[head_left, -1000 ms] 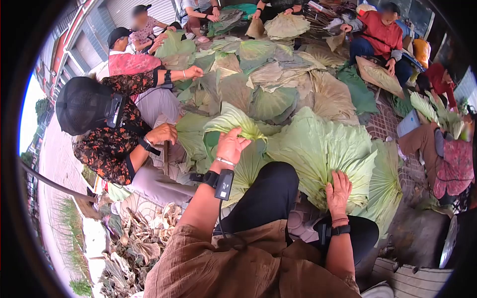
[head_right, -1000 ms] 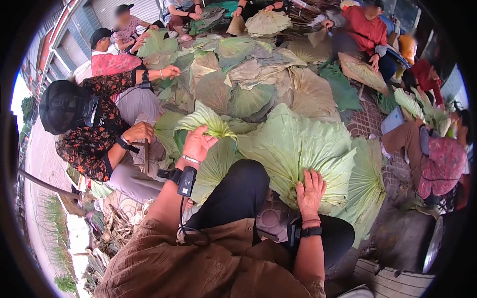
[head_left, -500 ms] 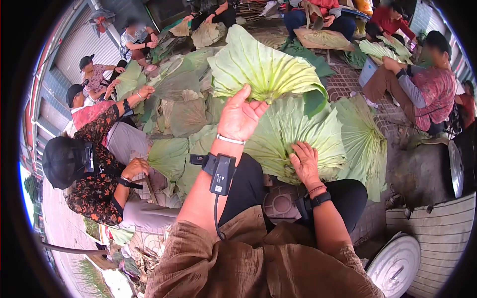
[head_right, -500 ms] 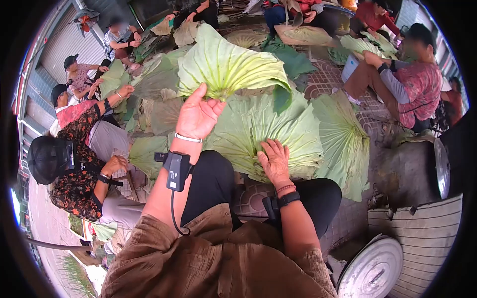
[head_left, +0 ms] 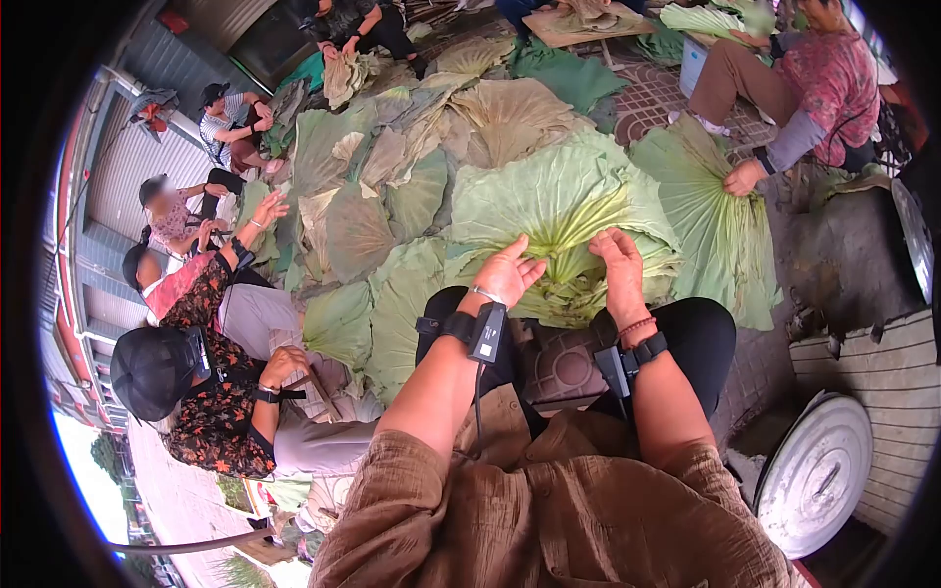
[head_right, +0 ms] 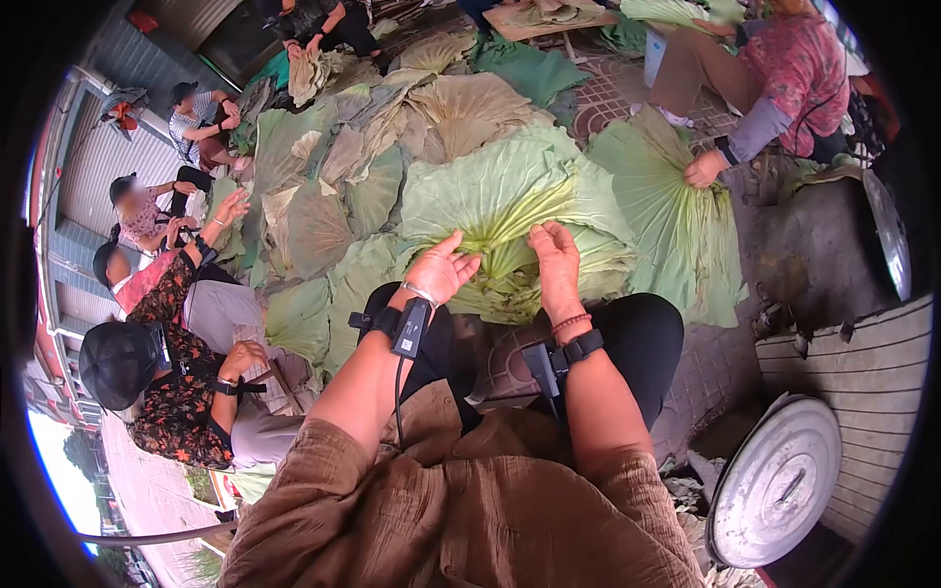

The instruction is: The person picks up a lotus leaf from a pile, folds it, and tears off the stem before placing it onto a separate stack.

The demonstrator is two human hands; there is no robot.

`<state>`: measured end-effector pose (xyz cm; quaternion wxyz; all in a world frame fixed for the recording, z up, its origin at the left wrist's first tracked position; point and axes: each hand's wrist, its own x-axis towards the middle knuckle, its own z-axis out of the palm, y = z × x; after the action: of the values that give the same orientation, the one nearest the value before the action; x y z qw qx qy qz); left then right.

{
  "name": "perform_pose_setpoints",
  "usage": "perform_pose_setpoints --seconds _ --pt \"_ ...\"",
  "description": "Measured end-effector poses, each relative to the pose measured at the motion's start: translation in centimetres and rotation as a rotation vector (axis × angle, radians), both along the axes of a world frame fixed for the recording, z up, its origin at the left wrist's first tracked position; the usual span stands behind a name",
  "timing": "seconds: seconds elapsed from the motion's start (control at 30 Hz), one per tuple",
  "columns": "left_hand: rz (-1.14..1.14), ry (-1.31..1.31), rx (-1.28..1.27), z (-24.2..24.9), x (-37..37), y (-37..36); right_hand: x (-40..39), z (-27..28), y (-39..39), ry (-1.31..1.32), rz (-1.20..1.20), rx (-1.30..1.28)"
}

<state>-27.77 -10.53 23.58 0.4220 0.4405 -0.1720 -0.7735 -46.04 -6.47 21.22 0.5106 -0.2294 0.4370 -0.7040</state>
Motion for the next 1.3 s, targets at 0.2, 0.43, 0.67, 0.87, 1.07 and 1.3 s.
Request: perform_pose_setpoints --seconds 0.2,0.43,0.67,0.87,1.07,1.3 --pt "-0.047 0.199 -0.057 -0.7 1.0 0.3 -0.3 -0.4 -0.7 -0.034 -0.044 -0.007" --pt "-0.124 0.179 -0.157 0.2 0.9 1.2 -0.1 -0.1 -0.7 0.012 -0.118 0.016" --pt "-0.186 0.024 -0.189 0.8 1.2 0.8 -0.6 0.1 -1.5 -0.058 -0.17 0.002" --pt "-0.107 0.029 -0.094 0.0 1.1 0.3 -0.4 -0.4 -2.1 -0.017 -0.154 -0.053" --pt "-0.067 -0.02 -0.069 0.2 1.1 0.2 0.0 1.9 -1.1 0.652 -0.123 0.197" --pt "-0.088 -0.065 -0.071 0.0 1.1 0.4 1.6 3.0 0.4 1.403 0.136 -0.228"
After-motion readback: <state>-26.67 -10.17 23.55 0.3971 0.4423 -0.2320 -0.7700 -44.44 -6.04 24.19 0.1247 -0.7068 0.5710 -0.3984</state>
